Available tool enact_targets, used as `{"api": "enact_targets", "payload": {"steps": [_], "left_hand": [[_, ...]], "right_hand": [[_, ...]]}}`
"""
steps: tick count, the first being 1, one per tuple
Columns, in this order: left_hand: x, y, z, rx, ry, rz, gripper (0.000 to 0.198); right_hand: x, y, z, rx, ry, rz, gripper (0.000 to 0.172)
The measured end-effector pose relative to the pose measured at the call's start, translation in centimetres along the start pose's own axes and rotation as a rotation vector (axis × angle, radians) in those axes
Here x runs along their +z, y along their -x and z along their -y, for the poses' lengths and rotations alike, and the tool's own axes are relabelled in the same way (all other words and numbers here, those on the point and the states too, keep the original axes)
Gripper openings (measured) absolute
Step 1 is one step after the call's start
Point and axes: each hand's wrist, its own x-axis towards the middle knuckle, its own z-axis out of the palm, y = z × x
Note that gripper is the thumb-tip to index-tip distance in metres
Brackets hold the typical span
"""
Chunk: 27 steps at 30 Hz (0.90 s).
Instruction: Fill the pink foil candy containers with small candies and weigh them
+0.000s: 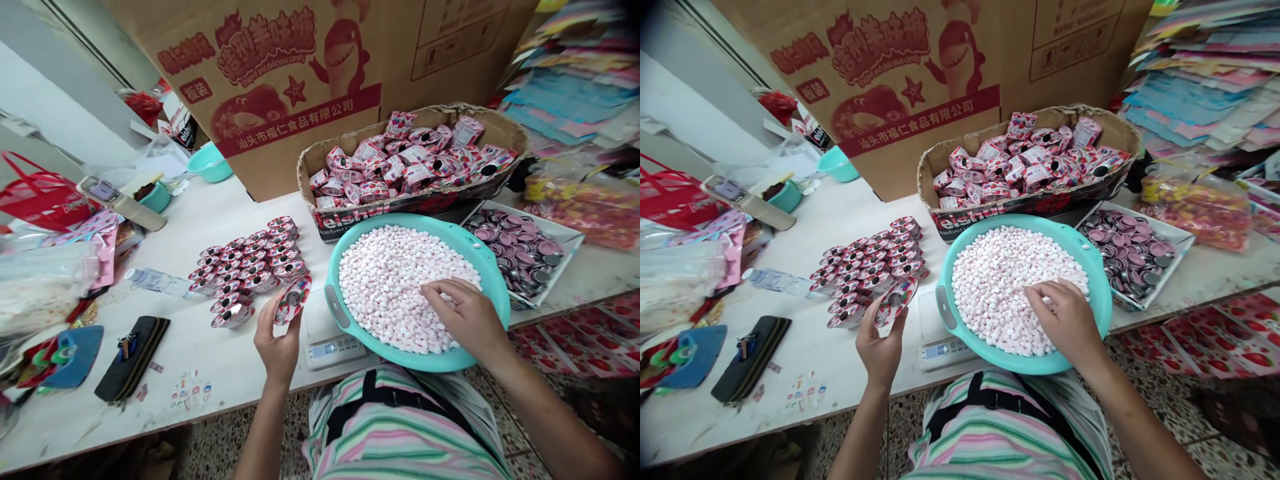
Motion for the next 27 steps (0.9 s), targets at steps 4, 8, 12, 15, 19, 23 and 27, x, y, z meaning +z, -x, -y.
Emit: {"api": "enact_targets", "payload": {"steps": [4,8,12,15,19,23,27], "left_hand": [[-0.3,-1.5,-2.1,0.308,-0.072,0.099,0.043],[0.8,-3.2,-3.8,0.499,-0.094,0.126,0.046],[2.5,-4.7,-4.5,0.557,-0.144,0.18,0.036],[3.4,-5.5,-4.6,0.587,-0.177,0.176,0.037],[4.2,-6.0,-4.4,0.63,-0.237,0.23,0.035],[4.7,-6.3,-4.2,0.627,-0.248,0.216,0.036],[4.7,-6.7,-4.2,0.649,-0.25,0.196,0.036]], "right_hand": [[-0.2,0.1,-0.1,0.005,-0.01,0.016,0.023],[-0.3,0.1,-0.1,0.0,-0.013,0.012,0.024],[-0.3,0.2,-0.2,-0.012,-0.006,0.003,0.024],[-0.4,0.3,-0.5,-0.017,-0.011,-0.002,0.024],[-0.4,0.3,-0.6,0.004,-0.018,-0.001,0.024],[-0.3,0.1,-0.3,0.038,-0.072,0.004,0.025],[-0.2,0.0,0.0,0.056,-0.099,0.021,0.026]]}}
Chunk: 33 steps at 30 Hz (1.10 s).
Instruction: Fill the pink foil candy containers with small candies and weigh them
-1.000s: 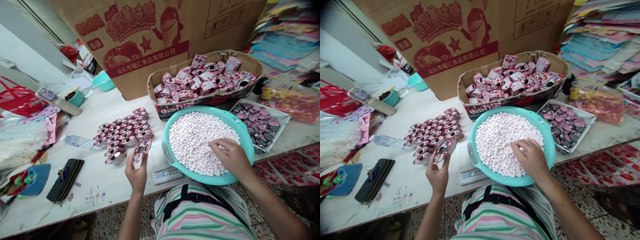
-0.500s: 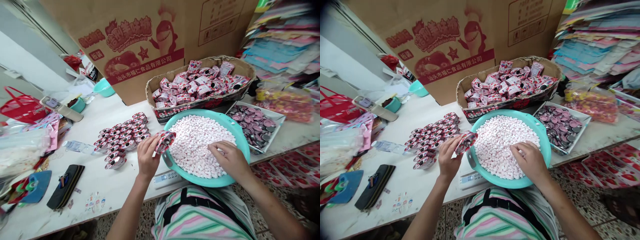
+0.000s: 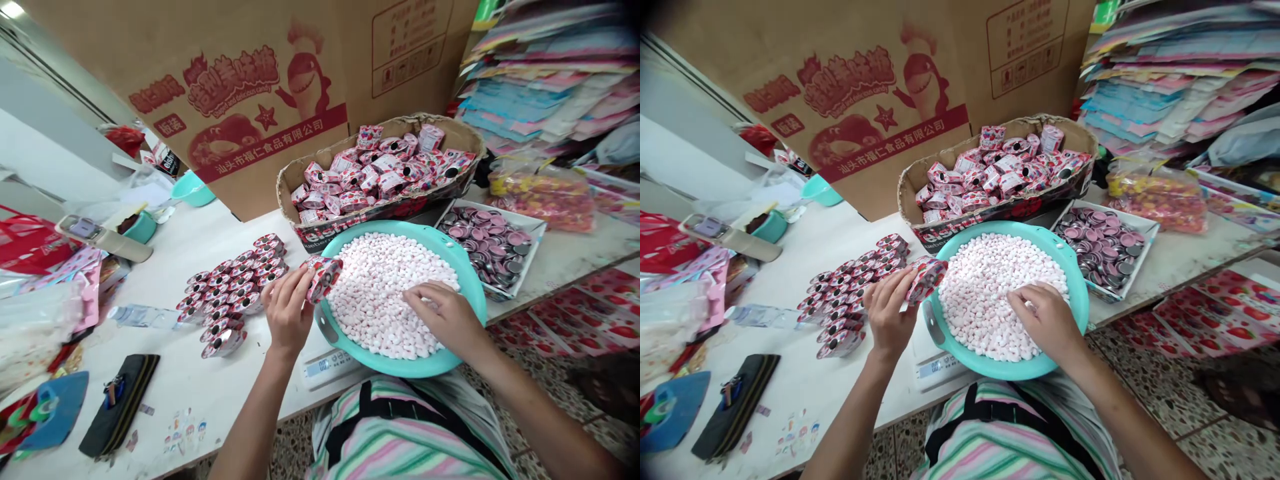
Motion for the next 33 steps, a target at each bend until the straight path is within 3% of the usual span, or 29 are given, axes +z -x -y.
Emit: {"api": "enact_targets", "payload": {"steps": [12,16,24,27,33], "left_hand": [[1.1,0.1,1.4,0.015,-0.059,0.018,0.034],[1.0,-0.1,1.3,-0.018,-0.061,-0.049,0.036],[1.8,-0.1,0.9,-0.077,-0.003,-0.023,0.035],[2.0,0.0,0.7,-0.257,0.103,-0.031,0.034],[0.7,1.7,0.6,-0.974,0.71,-0.108,0.045]], "right_hand": [[-0.1,-0.1,0.0,-0.01,0.013,0.009,0.025],[-0.1,-0.1,0.1,-0.014,0.022,0.003,0.026],[0.0,0.0,0.1,-0.008,0.022,0.01,0.026],[-0.2,0.1,-0.1,-0.008,0.04,0.005,0.026],[-0.3,0.2,-0.1,0.003,0.044,-0.002,0.026]]}}
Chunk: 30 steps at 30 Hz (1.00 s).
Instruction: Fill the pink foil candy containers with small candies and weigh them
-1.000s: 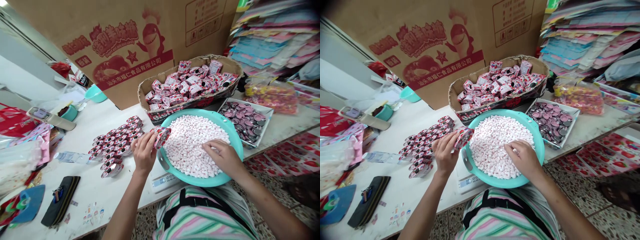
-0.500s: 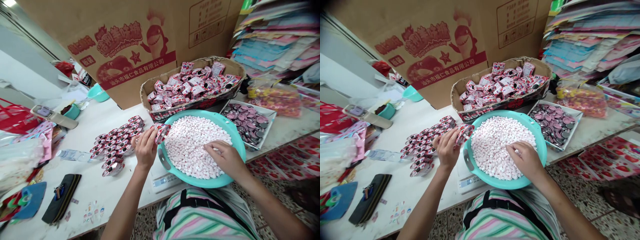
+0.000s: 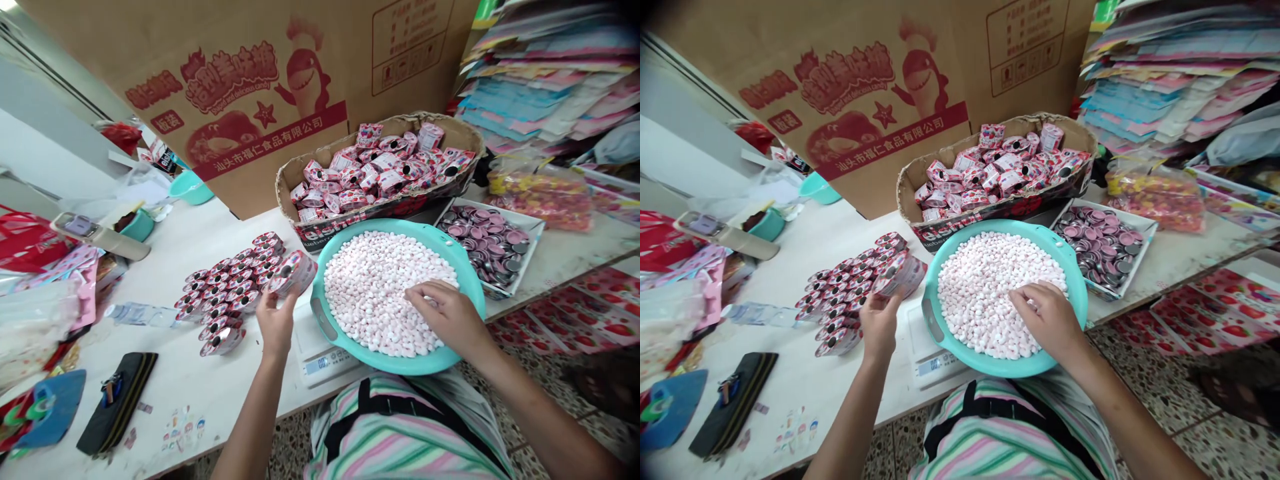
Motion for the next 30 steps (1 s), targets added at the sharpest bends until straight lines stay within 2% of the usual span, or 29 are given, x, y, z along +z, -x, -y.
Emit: {"api": "enact_targets", "payload": {"steps": [2,6,10,13,19,22,24,27,30], "left_hand": [[-1.3,0.8,0.3,-0.096,0.068,-0.055,0.045],[-4.1,2.8,1.9,-0.156,0.041,-0.178,0.045],[-5.5,4.9,4.3,-0.21,-0.062,-0.187,0.048],[-5.3,6.1,5.6,-0.218,-0.146,-0.139,0.047],[-3.2,7.9,7.2,-0.116,-0.188,-0.016,0.043],[-2.4,8.6,8.0,-0.084,-0.254,-0.024,0.041],[-2.3,8.8,8.3,-0.009,-0.363,-0.049,0.04],[-2.9,9.0,8.4,0.121,-0.504,-0.04,0.054],[-4.4,9.4,8.4,0.159,-0.541,-0.043,0.074]], "right_hand": [[0.0,-0.1,0.1,0.006,-0.003,0.009,0.026],[0.4,-0.2,0.1,0.007,-0.016,0.024,0.025],[0.8,-0.2,0.2,-0.008,-0.018,0.048,0.023],[0.9,-0.1,0.3,-0.014,-0.018,0.051,0.021],[0.9,0.5,0.1,0.005,0.03,0.032,0.023],[0.8,0.8,-0.2,0.015,0.045,0.03,0.024],[0.7,0.9,-0.4,0.021,0.055,0.033,0.024],[0.6,0.9,-0.4,0.034,0.068,0.044,0.022],[0.6,0.8,-0.1,0.032,0.077,0.058,0.02]]}}
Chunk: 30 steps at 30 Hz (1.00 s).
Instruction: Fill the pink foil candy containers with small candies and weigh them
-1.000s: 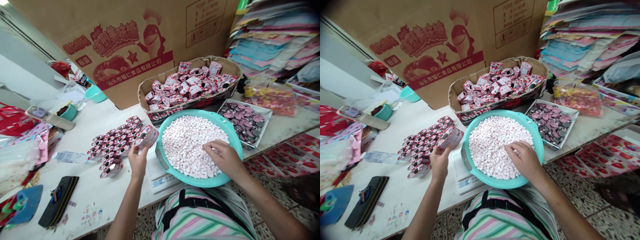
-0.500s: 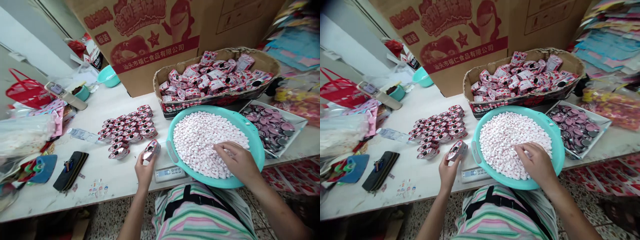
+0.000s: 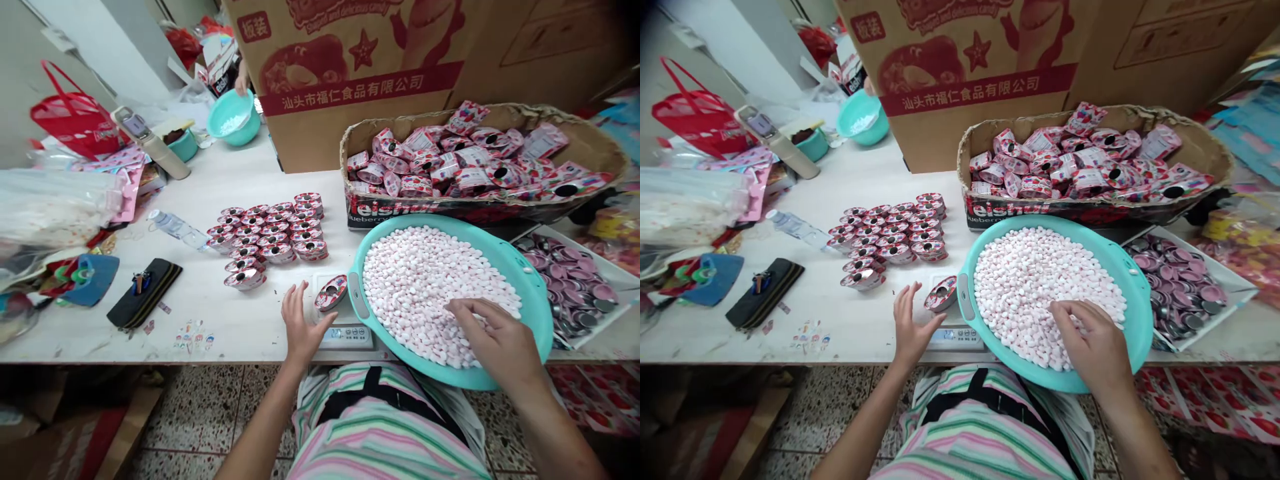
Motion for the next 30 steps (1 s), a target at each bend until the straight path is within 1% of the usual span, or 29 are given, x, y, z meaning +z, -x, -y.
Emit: {"api": "enact_targets", "payload": {"steps": [1,3,5,7,9,12,14,16,18,22,24,26,28,30], "left_hand": [[-0.6,0.3,0.3,-0.01,0.005,-0.016,0.073],[-1.6,1.4,1.1,-0.055,0.01,-0.065,0.06],[-2.5,3.0,2.0,-0.117,-0.016,-0.118,0.047],[-3.1,4.7,2.7,-0.157,-0.064,-0.14,0.041],[-3.2,6.3,3.3,-0.154,-0.105,-0.122,0.041],[-2.5,7.7,3.9,-0.086,-0.158,-0.084,0.042],[-1.8,8.0,4.2,-0.058,-0.19,-0.063,0.043],[-1.0,8.0,4.4,-0.068,-0.226,-0.057,0.043],[-0.4,7.9,4.5,-0.085,-0.263,-0.076,0.042],[-0.1,7.8,4.6,-0.081,-0.284,-0.104,0.041],[-0.1,7.8,4.6,-0.078,-0.289,-0.101,0.04],[-0.1,7.8,4.6,-0.069,-0.298,-0.103,0.039],[-0.1,7.8,4.7,-0.054,-0.307,-0.112,0.038],[-0.1,7.8,4.8,-0.033,-0.321,-0.132,0.038]], "right_hand": [[0.0,-0.1,0.2,-0.006,0.003,0.002,0.019],[0.3,-0.3,0.7,-0.025,0.006,-0.002,0.019],[0.7,-0.6,1.4,-0.055,-0.007,-0.013,0.018],[1.2,-1.0,2.0,-0.09,-0.021,-0.019,0.018],[1.5,-1.4,2.5,-0.119,-0.017,-0.013,0.017],[1.7,-1.9,2.5,-0.129,0.014,0.004,0.017],[1.7,-2.1,2.2,-0.116,0.029,0.005,0.018],[1.6,-2.1,1.7,-0.093,0.048,-0.009,0.02],[1.7,-1.9,1.2,-0.069,0.061,-0.027,0.021],[1.8,-1.6,0.9,-0.03,0.067,-0.035,0.023],[2.0,-1.6,1.1,-0.028,0.08,0.005,0.024],[2.2,-1.7,1.6,-0.046,0.096,0.083,0.023],[2.7,-2.1,2.5,-0.1,0.098,0.169,0.021],[3.4,-2.6,3.4,-0.198,0.106,0.217,0.02]]}}
